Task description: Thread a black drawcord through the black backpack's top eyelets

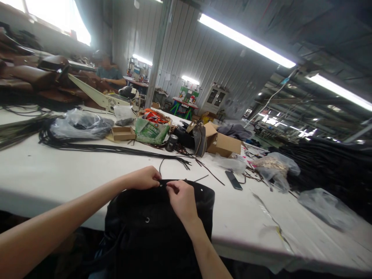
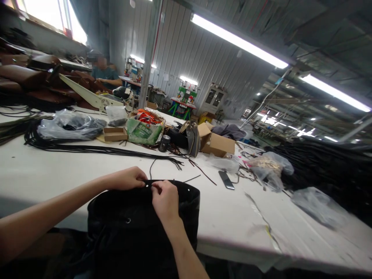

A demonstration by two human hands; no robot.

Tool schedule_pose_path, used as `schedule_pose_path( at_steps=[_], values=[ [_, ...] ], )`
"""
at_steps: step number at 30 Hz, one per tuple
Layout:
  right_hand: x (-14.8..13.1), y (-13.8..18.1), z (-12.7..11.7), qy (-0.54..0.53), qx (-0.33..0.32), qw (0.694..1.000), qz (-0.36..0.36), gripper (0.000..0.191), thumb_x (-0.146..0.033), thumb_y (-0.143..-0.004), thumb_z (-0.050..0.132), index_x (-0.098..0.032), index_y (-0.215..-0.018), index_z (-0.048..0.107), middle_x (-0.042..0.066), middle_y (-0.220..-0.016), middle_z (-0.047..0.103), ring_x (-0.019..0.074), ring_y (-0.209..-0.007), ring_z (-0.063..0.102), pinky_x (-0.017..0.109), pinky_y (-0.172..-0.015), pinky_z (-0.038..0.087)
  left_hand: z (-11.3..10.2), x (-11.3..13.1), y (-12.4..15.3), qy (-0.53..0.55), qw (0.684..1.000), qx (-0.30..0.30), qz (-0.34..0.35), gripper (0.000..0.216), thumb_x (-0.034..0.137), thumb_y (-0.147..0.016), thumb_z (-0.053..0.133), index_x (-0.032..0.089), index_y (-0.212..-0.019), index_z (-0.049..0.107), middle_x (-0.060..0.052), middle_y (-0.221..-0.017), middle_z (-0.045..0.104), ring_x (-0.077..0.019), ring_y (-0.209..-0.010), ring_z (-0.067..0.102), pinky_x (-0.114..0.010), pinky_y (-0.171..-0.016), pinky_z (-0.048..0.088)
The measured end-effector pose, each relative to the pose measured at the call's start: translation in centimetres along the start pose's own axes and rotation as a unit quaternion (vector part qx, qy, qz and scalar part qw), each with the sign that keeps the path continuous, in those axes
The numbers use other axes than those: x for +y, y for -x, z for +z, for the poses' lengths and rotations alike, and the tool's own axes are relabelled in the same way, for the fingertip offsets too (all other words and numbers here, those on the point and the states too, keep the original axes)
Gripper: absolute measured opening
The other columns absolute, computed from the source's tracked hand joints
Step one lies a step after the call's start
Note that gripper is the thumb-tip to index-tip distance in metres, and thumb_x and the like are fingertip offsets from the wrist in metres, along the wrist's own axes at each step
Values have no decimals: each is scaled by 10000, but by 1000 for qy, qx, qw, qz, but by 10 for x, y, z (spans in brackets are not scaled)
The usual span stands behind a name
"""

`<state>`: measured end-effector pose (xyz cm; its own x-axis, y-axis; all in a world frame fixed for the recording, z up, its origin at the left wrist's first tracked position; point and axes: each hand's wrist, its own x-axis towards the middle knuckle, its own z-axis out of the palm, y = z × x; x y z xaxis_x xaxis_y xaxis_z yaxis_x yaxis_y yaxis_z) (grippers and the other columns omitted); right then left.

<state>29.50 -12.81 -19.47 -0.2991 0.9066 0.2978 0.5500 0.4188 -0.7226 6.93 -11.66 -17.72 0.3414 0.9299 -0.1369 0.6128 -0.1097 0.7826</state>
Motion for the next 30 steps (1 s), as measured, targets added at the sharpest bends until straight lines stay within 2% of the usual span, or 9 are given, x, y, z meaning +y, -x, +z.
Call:
schedule_pose_path(
  at_steps=[6, 16, 20, 24, 27, 30],
  values=[
    [-3, 4, 11, 63, -4, 998, 17, 176, -156, -902, 749, -272, -949, 872, 61, -956, 856, 258, -860, 798, 330, -792, 613, 3, -4, 4, -12, 999, 22, 22, 289, 305, -728, 624, 181, -854, 853, -6, -651, 627, -188, -660, 508, -312, -609, 329],
    [-14, 7, 10, 91, -19, 995, 30, 139, -199, -886, 744, -263, -848, 861, 68, -864, 847, 250, -789, 787, 303, -710, 576, 7, 3, 10, 12, 999, 45, 23, 388, 273, -749, 658, 170, -1051, 879, -64, -814, 815, -242, -740, 681, -324, -712, 471],
    [-13, 5, 15, 80, -17, 996, 46, 126, -178, -875, 751, -261, -852, 845, 54, -843, 839, 241, -768, 780, 300, -705, 564, 5, 2, 11, 51, 998, 23, 23, 366, 331, -780, 692, 188, -1056, 885, -62, -899, 842, -254, -833, 713, -319, -755, 494],
    [-10, 2, 20, 46, -7, 997, 62, 95, -167, -865, 796, -260, -845, 787, 7, -791, 806, 217, -723, 750, 287, -682, 536, -4, -6, 15, 115, 993, -5, -8, 405, 397, -846, 631, 208, -1096, 889, -51, -984, 852, -240, -873, 716, -302, -740, 510],
    [-9, 0, 21, 20, -10, 998, 67, 112, -176, -862, 823, -258, -815, 762, -19, -753, 783, 203, -694, 732, 278, -662, 514, -7, -15, 18, 147, 988, -28, -24, 434, 406, -815, 682, 218, -1147, 890, -43, -937, 847, -231, -837, 713, -290, -698, 516],
    [-9, 0, 22, 16, -18, 997, 70, 114, -169, -855, 823, -256, -802, 774, -19, -741, 782, 202, -689, 731, 280, -665, 513, -3, -19, 14, 152, 987, -45, -23, 376, 466, -773, 794, 215, -1029, 907, -42, -837, 831, -237, -804, 715, -296, -704, 538]
  ],
)
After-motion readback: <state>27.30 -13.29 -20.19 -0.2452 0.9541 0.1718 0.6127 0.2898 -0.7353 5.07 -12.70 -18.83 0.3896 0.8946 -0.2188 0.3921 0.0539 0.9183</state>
